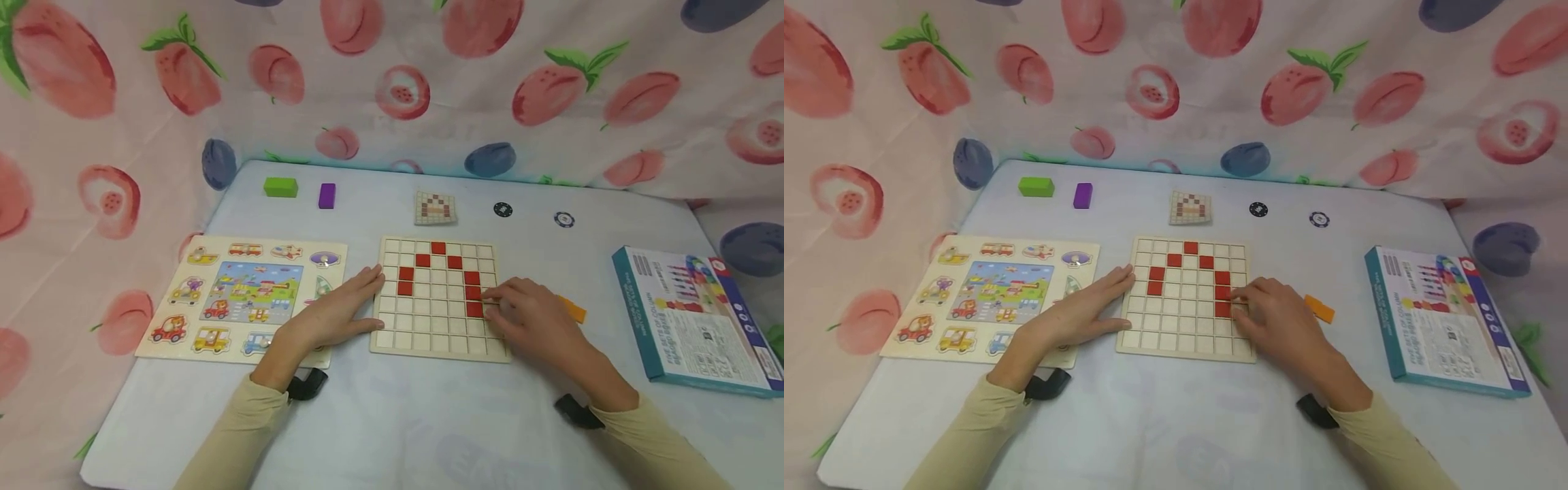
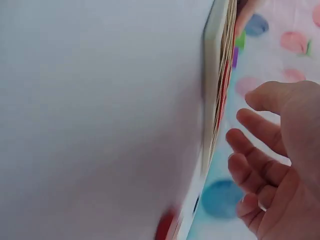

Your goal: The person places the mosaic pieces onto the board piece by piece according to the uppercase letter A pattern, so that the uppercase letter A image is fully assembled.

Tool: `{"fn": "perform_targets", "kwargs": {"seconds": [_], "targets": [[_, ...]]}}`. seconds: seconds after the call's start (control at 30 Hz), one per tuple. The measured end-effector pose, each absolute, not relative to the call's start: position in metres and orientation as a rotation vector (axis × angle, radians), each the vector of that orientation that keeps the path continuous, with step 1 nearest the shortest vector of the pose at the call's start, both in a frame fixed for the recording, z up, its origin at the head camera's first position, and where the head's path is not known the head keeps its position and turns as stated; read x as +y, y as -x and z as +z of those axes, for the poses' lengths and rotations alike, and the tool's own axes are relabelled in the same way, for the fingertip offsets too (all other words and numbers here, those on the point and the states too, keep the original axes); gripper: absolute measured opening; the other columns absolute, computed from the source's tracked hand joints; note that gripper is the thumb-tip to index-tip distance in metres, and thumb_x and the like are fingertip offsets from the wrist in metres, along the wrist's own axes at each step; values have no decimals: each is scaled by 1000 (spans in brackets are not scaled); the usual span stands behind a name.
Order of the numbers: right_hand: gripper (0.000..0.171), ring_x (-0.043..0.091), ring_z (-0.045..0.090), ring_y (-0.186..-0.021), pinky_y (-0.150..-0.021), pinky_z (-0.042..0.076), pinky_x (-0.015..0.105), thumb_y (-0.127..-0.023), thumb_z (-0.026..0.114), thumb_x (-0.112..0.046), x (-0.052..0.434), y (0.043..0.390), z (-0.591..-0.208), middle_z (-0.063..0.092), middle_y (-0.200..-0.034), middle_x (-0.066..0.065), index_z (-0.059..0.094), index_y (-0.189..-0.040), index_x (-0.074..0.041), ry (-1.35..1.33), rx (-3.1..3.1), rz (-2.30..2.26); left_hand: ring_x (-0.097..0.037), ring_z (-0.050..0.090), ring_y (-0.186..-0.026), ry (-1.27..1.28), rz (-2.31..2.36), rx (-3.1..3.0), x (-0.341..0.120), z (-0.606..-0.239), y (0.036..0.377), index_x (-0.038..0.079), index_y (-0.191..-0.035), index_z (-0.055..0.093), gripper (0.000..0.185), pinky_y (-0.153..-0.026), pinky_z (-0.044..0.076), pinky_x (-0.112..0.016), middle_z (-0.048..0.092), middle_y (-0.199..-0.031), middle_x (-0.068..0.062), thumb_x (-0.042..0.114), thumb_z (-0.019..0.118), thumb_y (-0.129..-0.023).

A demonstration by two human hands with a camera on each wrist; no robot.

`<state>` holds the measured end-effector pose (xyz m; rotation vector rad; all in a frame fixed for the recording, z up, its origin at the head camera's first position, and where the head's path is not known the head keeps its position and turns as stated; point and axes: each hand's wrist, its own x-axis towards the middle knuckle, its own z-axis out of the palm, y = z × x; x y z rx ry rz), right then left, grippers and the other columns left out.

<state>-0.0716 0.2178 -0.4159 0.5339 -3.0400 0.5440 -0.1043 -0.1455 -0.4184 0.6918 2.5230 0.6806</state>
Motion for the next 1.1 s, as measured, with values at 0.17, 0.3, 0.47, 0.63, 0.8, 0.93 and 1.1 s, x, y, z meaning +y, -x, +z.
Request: {"fn": "perform_targets", "kwargs": {"seconds": [0.17, 0.3, 0.47, 0.63, 0.8, 0.93, 1.1], "targets": [[33, 20, 60, -87, -72, 51, 34, -88, 87, -34, 260, 49, -414, 72, -100, 4, 79, -114, -17, -277, -3136, 429, -23, 8, -171, -676, 702, 2525, -149, -419, 103, 17, -171, 24, 89, -137, 24, -49, 9, -182, 3, 42, 73, -101], [44, 24, 60, -83, -67, 49, 35, -83, 89, -45, 282, 36, -415, 71, -96, 9, 79, -108, -10, -152, -3200, 316, -22, 8, -171, -661, 699, 2522, -150, -418, 102, 19, -171, 23, 89, -137, 23, -50, 9, -182, 4, 44, 72, -101], [32, 35, 66, -96, -81, 59, 54, -86, 88, -36, 294, 29, -417, 75, -108, 16, 78, -103, -11, -173, -3178, 332, -23, 8, -171, -656, 697, 2528, -152, -416, 102, 18, -172, 22, 90, -137, 23, -51, 9, -182, 3, 44, 72, -102], [22, 35, 68, -100, -84, 60, 54, -85, 88, -21, 299, 30, -418, 77, -112, 16, 77, -102, -14, -266, -3127, 358, -23, 9, -171, -664, 709, 2526, -150, -417, 103, 18, -171, 24, 89, -136, 24, -51, 9, -182, 3, 45, 72, -101], [24, 27, 64, -89, -72, 53, 37, -85, 88, -24, 298, 33, -414, 77, -109, 15, 78, -104, -14, -250, -3161, 359, -23, 9, -171, -682, 711, 2521, -148, -417, 104, 18, -171, 24, 89, -136, 24, -51, 10, -182, 3, 45, 72, -101], [24, 27, 65, -92, -73, 55, 37, -85, 90, -24, 286, 38, -406, 78, -106, 9, 79, -105, -16, -301, -3128, 442, -25, 9, -170, -698, 714, 2517, -146, -416, 104, 16, -171, 24, 89, -137, 24, -50, 10, -182, 1, 43, 72, -102], [21, 26, 69, -100, -85, 60, 46, -85, 90, -24, 240, 51, -403, 79, -109, 4, 80, -103, -19, -458, -3061, 538, -25, 9, -170, -699, 710, 2517, -147, -418, 104, 16, -171, 23, 89, -136, 25, -50, 10, -182, 0, 43, 72, -102]]}}
